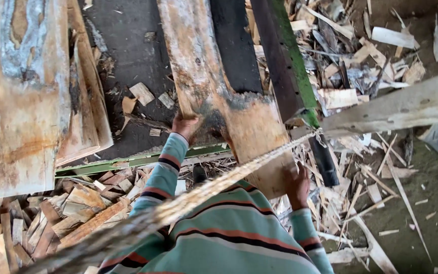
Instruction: Trimming and sorting wood veneer sheets using a manual lever-operated cutting machine.
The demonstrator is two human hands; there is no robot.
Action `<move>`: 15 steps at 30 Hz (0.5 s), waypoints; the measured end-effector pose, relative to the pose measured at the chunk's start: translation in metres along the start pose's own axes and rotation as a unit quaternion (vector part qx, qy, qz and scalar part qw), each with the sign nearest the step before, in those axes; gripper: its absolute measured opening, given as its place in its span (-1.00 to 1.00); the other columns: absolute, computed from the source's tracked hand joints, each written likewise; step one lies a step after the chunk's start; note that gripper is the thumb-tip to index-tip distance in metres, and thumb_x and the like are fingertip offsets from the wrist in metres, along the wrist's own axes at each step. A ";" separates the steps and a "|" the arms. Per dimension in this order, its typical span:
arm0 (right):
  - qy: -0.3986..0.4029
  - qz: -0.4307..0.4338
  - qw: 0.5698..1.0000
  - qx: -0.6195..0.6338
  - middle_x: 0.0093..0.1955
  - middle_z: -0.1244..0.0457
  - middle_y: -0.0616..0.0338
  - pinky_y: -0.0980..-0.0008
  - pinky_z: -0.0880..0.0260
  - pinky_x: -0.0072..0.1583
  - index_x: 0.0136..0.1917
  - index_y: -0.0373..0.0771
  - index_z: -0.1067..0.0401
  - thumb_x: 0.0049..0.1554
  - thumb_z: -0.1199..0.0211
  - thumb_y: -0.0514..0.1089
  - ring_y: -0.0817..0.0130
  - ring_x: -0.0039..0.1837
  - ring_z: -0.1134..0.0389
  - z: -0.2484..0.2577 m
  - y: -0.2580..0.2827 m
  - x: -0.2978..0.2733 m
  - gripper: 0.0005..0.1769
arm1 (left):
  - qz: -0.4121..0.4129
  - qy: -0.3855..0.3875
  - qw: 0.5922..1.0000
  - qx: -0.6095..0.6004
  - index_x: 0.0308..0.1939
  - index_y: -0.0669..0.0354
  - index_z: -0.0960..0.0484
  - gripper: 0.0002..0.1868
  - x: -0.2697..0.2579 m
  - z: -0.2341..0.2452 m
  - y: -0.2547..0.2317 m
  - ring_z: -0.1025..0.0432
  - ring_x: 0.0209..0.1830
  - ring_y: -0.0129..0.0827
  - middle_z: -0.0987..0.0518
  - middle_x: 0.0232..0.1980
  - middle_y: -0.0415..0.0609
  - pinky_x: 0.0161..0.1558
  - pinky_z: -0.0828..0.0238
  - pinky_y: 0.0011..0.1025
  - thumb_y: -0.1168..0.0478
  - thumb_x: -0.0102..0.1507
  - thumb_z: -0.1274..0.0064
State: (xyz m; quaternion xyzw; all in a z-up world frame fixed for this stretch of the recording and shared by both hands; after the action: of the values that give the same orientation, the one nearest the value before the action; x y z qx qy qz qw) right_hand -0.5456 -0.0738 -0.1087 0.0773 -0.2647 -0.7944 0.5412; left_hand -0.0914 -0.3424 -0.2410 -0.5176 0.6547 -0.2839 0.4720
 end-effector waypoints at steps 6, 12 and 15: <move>0.225 -0.214 0.943 0.120 0.06 -0.43 -0.08 0.19 -0.41 0.12 0.29 -0.32 -0.48 0.16 -0.40 0.13 0.09 0.07 -0.46 -0.014 -0.035 0.006 -0.40 | -0.002 -0.069 0.997 0.020 0.28 0.20 -0.44 -0.34 0.022 0.032 0.019 -0.64 -0.18 -0.31 -0.71 -0.04 -0.02 -0.09 -0.69 -0.37 0.56 0.10 -0.17; 0.182 -0.220 0.924 0.255 0.03 -0.45 0.08 0.30 -0.42 0.10 0.16 -0.38 -0.55 0.07 -0.48 -0.04 0.29 0.01 -0.43 -0.008 -0.060 0.010 -0.51 | 0.007 -0.046 0.999 0.010 0.22 0.24 -0.52 -0.44 -0.031 -0.018 -0.032 -0.60 -0.20 -0.26 -0.70 -0.14 0.03 -0.03 -0.65 -0.28 0.51 0.13 -0.22; 0.115 -0.144 0.925 0.332 0.12 -0.39 0.13 0.33 -0.37 0.15 0.24 -0.38 -0.45 0.04 -0.50 -0.10 0.33 0.11 -0.37 0.006 -0.065 0.022 -0.44 | -0.012 -0.027 0.999 0.031 0.09 0.19 -0.56 -0.52 -0.054 -0.043 -0.041 -0.59 -0.16 -0.28 -0.68 -0.15 -0.02 0.07 -0.61 -0.21 0.47 0.10 -0.26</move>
State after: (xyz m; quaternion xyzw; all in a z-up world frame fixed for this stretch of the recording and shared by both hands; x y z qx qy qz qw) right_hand -0.6103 -0.0736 -0.1329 0.3807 -0.4348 -0.7160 0.3916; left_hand -0.1123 -0.3090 -0.1713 -0.5178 0.6264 -0.2960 0.5018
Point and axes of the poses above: each hand's wrist, its own x-axis towards the middle knuckle, its own z-axis out of the back of the hand, y = z × x, the point moved 9 cm from there along x, towards the middle knuckle
